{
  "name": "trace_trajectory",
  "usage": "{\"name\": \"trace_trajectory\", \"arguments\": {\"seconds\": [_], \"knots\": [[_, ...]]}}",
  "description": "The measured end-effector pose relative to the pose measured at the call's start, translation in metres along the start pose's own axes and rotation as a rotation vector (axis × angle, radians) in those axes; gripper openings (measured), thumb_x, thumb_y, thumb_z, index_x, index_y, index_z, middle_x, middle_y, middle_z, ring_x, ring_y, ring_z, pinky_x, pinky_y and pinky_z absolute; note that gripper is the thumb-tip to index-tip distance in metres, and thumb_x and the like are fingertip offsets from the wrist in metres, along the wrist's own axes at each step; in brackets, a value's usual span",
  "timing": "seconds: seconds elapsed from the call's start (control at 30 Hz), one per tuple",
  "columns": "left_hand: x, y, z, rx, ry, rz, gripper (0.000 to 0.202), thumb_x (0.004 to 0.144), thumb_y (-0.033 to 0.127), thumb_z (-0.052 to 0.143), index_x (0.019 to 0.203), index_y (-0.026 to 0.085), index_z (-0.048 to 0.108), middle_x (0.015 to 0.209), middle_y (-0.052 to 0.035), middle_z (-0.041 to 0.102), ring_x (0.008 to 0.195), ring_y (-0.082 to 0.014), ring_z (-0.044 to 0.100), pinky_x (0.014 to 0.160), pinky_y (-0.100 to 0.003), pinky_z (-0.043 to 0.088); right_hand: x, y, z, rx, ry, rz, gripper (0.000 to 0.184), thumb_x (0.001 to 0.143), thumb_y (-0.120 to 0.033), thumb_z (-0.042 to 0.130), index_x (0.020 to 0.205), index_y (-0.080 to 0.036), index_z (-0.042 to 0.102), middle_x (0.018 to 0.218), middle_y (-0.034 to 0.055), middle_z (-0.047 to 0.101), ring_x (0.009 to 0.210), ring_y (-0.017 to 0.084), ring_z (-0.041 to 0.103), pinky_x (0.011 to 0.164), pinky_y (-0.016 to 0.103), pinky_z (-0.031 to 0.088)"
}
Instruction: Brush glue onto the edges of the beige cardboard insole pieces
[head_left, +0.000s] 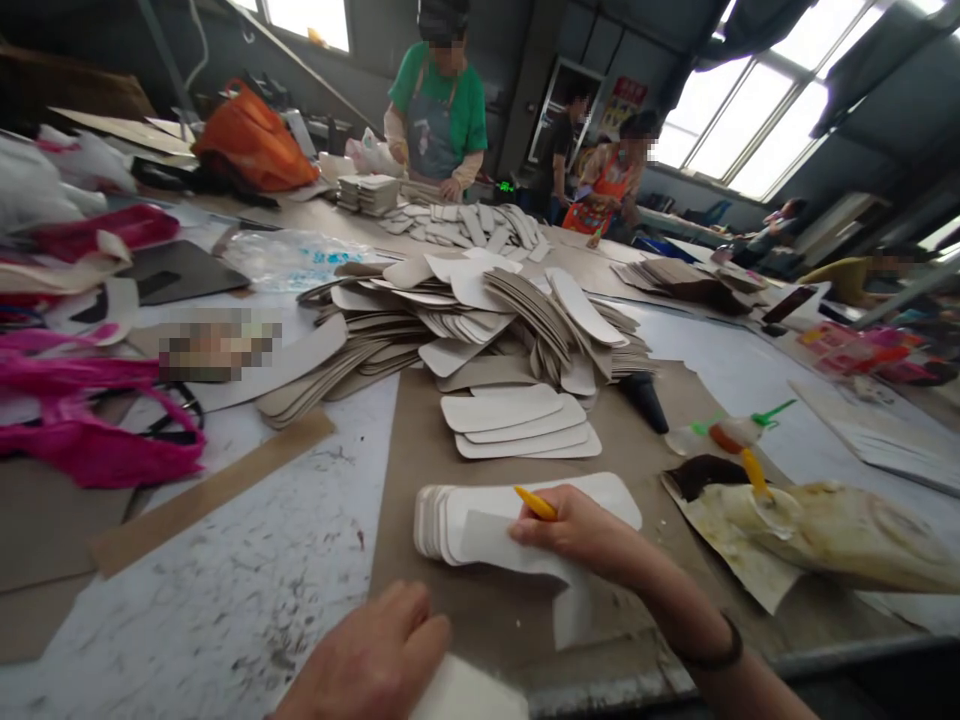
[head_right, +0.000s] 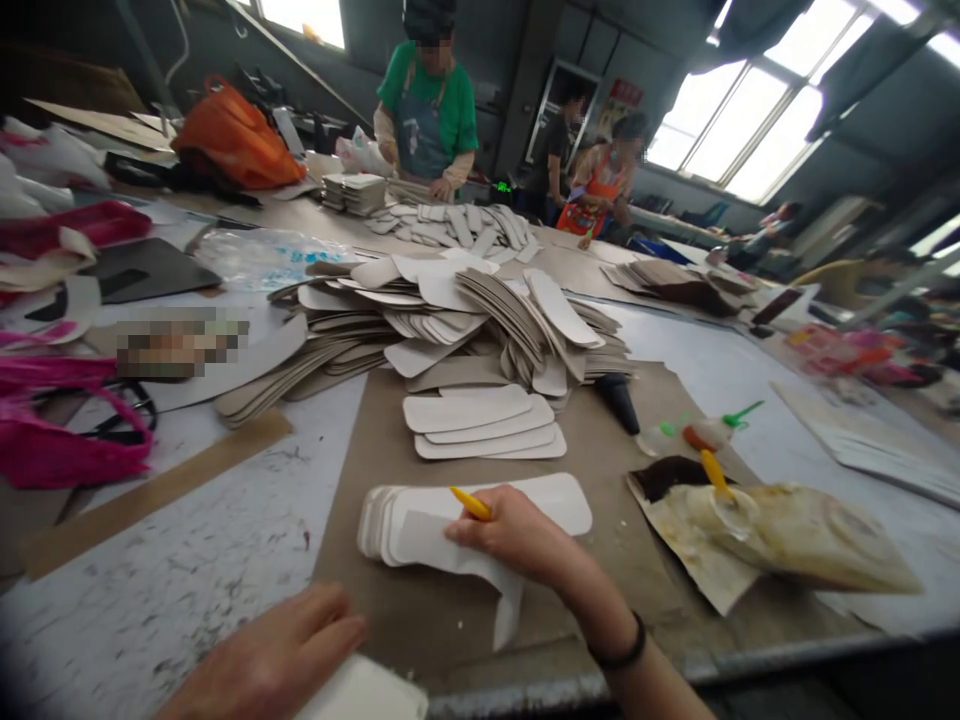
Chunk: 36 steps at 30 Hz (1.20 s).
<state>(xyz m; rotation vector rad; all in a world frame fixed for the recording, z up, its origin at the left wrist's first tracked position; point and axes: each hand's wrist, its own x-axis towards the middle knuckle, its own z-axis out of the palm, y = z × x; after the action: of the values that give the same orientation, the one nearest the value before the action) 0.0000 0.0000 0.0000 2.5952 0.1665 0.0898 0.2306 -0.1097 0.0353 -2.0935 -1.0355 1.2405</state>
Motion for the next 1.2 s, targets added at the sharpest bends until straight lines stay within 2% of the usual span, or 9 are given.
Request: {"name": "trace_trajectory", "arguments": {"seconds": [0.13, 0.23, 0.37, 0.57, 0.73, 0.87, 1.0, 1.1, 1.2], "knots": [[0.016, -0.011, 0.014, 0.120, 0.334, 0.129, 0.029, 0.073, -0.002, 0.040, 0.084, 0.017, 0.059, 0.109, -0.0077, 0.061, 0.103, -0.0224, 0.053, 0.088, -0.032, 0.047, 0.022, -0.013, 0.001, -0.211, 0.030, 0.006, 0.022, 0.078, -0.027, 0.059, 0.061, -0.016, 0.050, 0.056, -0.0059, 0.040, 0.055, 0.009, 0.034, 0.051, 0.022, 0.024], [0.024, -0.025, 0.031, 0.097, 0.430, 0.182, 0.026, 0.073, 0.001, 0.041, 0.084, 0.017, 0.058, 0.117, -0.0091, 0.060, 0.112, -0.0252, 0.049, 0.094, -0.038, 0.045, 0.031, -0.018, 0.001, -0.328, 0.026, 0.060, 0.024, 0.079, -0.026, 0.062, 0.059, -0.016, 0.050, 0.055, -0.0063, 0.043, 0.054, 0.008, 0.037, 0.051, 0.023, 0.025], [0.029, -0.034, 0.038, 0.095, 0.389, 0.214, 0.023, 0.076, 0.001, 0.041, 0.081, 0.017, 0.056, 0.122, -0.0083, 0.059, 0.118, -0.0246, 0.047, 0.098, -0.039, 0.043, 0.037, -0.018, 0.000, -0.439, 0.042, 0.056, 0.019, 0.080, -0.026, 0.062, 0.064, -0.016, 0.058, 0.058, -0.0048, 0.049, 0.056, 0.010, 0.043, 0.053, 0.023, 0.026], [0.035, -0.036, 0.038, 0.130, 0.310, 0.267, 0.020, 0.075, 0.001, 0.042, 0.076, 0.017, 0.054, 0.127, -0.0103, 0.057, 0.124, -0.0233, 0.046, 0.101, -0.041, 0.043, 0.038, -0.016, 0.001, -0.533, 0.047, 0.048, 0.016, 0.081, -0.027, 0.063, 0.070, -0.017, 0.064, 0.058, -0.0028, 0.054, 0.057, 0.011, 0.046, 0.053, 0.023, 0.026], [0.041, -0.035, 0.040, 0.104, 0.269, 0.272, 0.021, 0.076, 0.000, 0.043, 0.078, 0.015, 0.057, 0.125, -0.0114, 0.059, 0.123, -0.0242, 0.048, 0.101, -0.042, 0.045, 0.040, -0.017, 0.002, -0.634, 0.062, 0.051, 0.016, 0.083, -0.030, 0.061, 0.076, -0.018, 0.067, 0.066, 0.0017, 0.063, 0.061, 0.014, 0.053, 0.052, 0.024, 0.027], [0.046, -0.037, 0.030, 0.165, 0.216, 0.317, 0.025, 0.074, 0.000, 0.042, 0.082, 0.013, 0.062, 0.117, -0.0120, 0.064, 0.113, -0.0257, 0.057, 0.094, -0.042, 0.051, 0.036, -0.025, 0.004, -0.716, 0.055, 0.057, 0.018, 0.083, -0.035, 0.063, 0.080, -0.018, 0.068, 0.077, 0.0061, 0.069, 0.072, 0.019, 0.061, 0.054, 0.026, 0.027], [0.046, -0.045, 0.026, 0.260, 0.175, 0.421, 0.034, 0.074, -0.001, 0.040, 0.093, 0.014, 0.063, 0.117, -0.0097, 0.065, 0.109, -0.0220, 0.060, 0.091, -0.035, 0.053, 0.012, -0.026, -0.006, -0.791, 0.031, 0.098, 0.017, 0.080, -0.036, 0.067, 0.077, -0.020, 0.067, 0.078, 0.0055, 0.069, 0.076, 0.021, 0.062, 0.055, 0.027, 0.026], [0.044, -0.053, 0.038, 0.285, 0.254, 0.423, 0.035, 0.073, 0.000, 0.041, 0.095, 0.015, 0.063, 0.120, -0.0087, 0.063, 0.115, -0.0210, 0.056, 0.095, -0.034, 0.050, -0.020, -0.009, -0.025, -0.781, 0.105, 0.187, 0.013, 0.083, -0.030, 0.062, 0.076, -0.019, 0.065, 0.079, 0.0041, 0.068, 0.078, 0.020, 0.061, 0.060, 0.027, 0.030], [0.043, -0.057, 0.048, 0.274, 0.381, 0.437, 0.030, 0.073, 0.000, 0.040, 0.087, 0.017, 0.061, 0.119, -0.0072, 0.064, 0.118, -0.0180, 0.053, 0.103, -0.031, 0.042, -0.047, 0.016, -0.045, -0.674, 0.260, 0.267, 0.014, 0.088, -0.024, 0.053, 0.079, -0.017, 0.061, 0.082, 0.0038, 0.065, 0.077, 0.018, 0.059, 0.064, 0.025, 0.034]]}}
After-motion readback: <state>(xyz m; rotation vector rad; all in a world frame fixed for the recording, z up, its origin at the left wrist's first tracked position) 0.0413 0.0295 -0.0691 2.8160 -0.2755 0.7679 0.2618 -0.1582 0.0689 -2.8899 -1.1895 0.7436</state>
